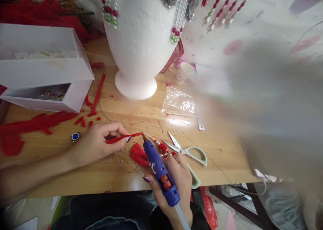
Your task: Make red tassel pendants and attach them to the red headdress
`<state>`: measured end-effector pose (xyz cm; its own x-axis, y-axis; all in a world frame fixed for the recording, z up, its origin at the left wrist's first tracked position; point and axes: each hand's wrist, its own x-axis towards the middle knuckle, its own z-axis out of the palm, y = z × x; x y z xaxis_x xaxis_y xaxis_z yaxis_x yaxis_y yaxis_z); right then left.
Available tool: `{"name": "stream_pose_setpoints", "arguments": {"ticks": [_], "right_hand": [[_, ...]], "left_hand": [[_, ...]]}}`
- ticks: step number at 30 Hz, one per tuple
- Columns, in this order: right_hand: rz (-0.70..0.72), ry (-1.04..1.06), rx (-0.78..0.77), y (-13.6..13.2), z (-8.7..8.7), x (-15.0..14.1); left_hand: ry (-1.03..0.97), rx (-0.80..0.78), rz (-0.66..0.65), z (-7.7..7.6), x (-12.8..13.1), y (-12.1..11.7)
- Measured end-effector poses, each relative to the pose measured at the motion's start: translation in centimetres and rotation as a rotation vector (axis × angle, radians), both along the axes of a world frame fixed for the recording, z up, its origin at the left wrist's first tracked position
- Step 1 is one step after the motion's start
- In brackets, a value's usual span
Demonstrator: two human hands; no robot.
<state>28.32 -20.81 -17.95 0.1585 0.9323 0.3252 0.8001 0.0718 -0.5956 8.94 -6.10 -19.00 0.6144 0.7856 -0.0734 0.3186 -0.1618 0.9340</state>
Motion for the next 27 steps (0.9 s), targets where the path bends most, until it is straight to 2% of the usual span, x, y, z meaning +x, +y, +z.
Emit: {"name": "stream_pose_setpoints", "arguments": {"ticks": [4, 12, 17, 20, 22, 23, 26, 27], "right_hand": [[0.018, -0.018, 0.003, 0.1, 0.1, 0.0], [-0.011, -0.038, 0.009, -0.2, -0.2, 0.1], [-0.028, -0.015, -0.014, -0.3, -0.2, 0.3], [-0.095, 0.075, -0.009, -0.5, -0.4, 0.5], [-0.222, 0.148, -0.022, -0.7, -0.5, 1.3], [-0.336, 0.185, -0.031, -0.8, -0.4, 2.0], [-0.797, 0.248, -0.065, -0.7, -0.1, 5.5], [-0.907, 0.223, -0.089, -0.6, 0.0, 7.0]], "left_hand": [[-0.024, -0.047, 0.002, 0.0, 0.1, 0.1], [-0.100, -0.294, -0.028, 0.5, 0.2, 0.2], [-0.103, -0.320, -0.051, 0.5, 0.2, 0.3], [-0.070, -0.277, -0.063, 0.4, 0.1, 0.2], [-0.038, -0.216, -0.046, 0.4, 0.1, 0.2], [-0.026, -0.182, -0.032, 0.3, 0.1, 0.2], [-0.013, -0.083, 0.012, 0.1, 0.1, 0.3], [-0.013, -0.057, 0.024, 0.1, 0.1, 0.3]]}}
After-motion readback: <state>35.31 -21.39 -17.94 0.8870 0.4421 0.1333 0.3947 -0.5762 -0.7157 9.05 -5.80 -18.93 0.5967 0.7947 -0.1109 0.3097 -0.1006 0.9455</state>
